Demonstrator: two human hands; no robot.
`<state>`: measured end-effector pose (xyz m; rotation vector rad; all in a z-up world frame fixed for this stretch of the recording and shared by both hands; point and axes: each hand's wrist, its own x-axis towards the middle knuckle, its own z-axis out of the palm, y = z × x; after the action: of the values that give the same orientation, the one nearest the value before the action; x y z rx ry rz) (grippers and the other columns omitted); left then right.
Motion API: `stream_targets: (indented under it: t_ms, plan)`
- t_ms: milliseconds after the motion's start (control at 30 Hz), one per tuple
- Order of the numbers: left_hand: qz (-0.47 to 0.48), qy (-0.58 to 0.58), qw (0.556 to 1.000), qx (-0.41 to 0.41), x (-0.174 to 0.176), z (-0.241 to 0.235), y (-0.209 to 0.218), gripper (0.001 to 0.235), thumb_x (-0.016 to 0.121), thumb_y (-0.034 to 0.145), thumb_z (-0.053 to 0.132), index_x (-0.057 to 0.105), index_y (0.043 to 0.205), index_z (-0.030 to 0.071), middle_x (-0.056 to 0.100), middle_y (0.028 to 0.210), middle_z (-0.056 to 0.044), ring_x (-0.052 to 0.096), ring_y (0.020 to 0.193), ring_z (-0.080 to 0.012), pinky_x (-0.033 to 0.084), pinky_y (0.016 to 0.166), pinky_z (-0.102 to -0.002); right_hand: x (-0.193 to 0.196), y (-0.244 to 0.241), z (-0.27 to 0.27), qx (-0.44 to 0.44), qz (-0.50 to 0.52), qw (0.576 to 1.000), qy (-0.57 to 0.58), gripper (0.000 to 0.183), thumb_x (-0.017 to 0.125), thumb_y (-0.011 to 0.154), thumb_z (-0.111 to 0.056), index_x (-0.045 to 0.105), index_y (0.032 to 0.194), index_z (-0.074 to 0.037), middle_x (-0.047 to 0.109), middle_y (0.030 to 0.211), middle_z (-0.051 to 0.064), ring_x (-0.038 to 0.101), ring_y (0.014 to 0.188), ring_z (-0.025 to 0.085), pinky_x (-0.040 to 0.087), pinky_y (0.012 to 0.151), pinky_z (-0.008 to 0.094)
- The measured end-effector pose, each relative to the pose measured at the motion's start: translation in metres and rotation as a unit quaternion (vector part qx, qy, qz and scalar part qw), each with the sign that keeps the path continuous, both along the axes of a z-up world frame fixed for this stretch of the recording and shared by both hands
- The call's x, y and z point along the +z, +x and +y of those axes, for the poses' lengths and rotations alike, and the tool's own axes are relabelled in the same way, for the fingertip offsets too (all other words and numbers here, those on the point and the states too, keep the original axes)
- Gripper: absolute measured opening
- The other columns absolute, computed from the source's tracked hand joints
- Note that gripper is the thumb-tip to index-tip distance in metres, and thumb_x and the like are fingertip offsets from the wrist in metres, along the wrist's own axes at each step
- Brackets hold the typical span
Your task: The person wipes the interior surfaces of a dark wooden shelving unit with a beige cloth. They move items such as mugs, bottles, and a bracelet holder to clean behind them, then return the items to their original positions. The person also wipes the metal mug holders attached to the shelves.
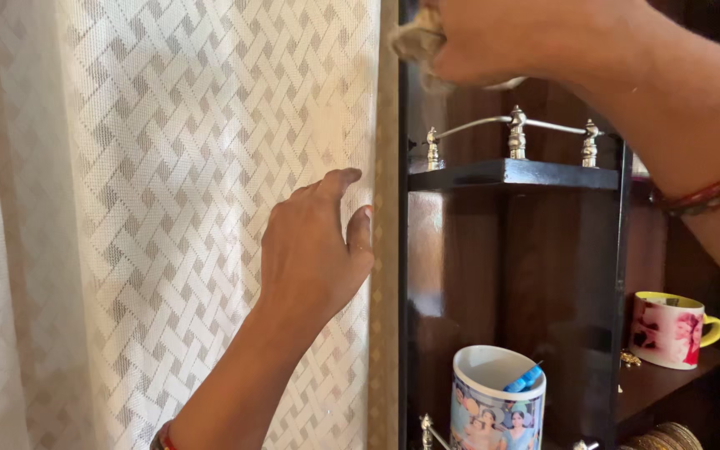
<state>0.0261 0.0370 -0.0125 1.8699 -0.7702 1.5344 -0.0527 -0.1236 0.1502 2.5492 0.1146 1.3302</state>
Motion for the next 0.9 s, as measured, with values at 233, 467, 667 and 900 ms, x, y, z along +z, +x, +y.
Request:
stream_targets:
  t_ms: [233,467,667,900]
  plan:
    - [0.047,-0.027,0.998,0.034,-0.001,0.0,0.016,0.043,0.066,0.09,0.016,0.061,0.13,0.003,0.071,0.093,-0.022,0.068,0.086,-0.0388,0.051,0.081,-0.05,-0.044,0.041,0.022,0.044,0.087,0.981,-0.167,0.032,0.076,0.09,-0.04,0.079,0.103,-0.011,0.075,0.092,0.017,0.072,0.085,0.036,0.058,0.075,0.047]
    - [0.018,-0.03,0.999,0.039,-0.006,0.008,0.026,0.05,0.067,0.089,0.014,0.057,0.137,0.004,0.071,0.086,-0.021,0.068,0.083,-0.0372,0.05,0.082,-0.05,-0.051,0.006,0.048,-0.127,0.104,0.974,-0.158,0.019,0.074,0.084,-0.02,0.079,0.095,-0.006,0.075,0.088,0.018,0.073,0.078,0.034,0.059,0.068,0.047]
    - [-0.013,-0.035,0.999,0.025,-0.008,0.009,0.029,0.049,0.068,0.087,0.013,0.059,0.134,0.003,0.071,0.086,-0.021,0.068,0.084,-0.0374,0.05,0.08,-0.05,-0.039,-0.014,0.038,-0.182,0.015,0.964,-0.192,0.015,0.075,0.082,-0.018,0.078,0.092,-0.007,0.075,0.084,0.016,0.073,0.073,0.032,0.058,0.06,0.044]
    - [0.033,-0.022,0.999,-0.004,-0.007,-0.006,0.02,0.05,0.066,0.087,0.013,0.057,0.136,0.004,0.072,0.088,-0.02,0.069,0.084,-0.0367,0.051,0.081,-0.048,-0.063,0.008,0.027,-0.157,0.076,0.964,-0.203,0.01,0.073,0.078,-0.012,0.077,0.081,-0.004,0.074,0.085,0.018,0.074,0.077,0.036,0.06,0.062,0.044]
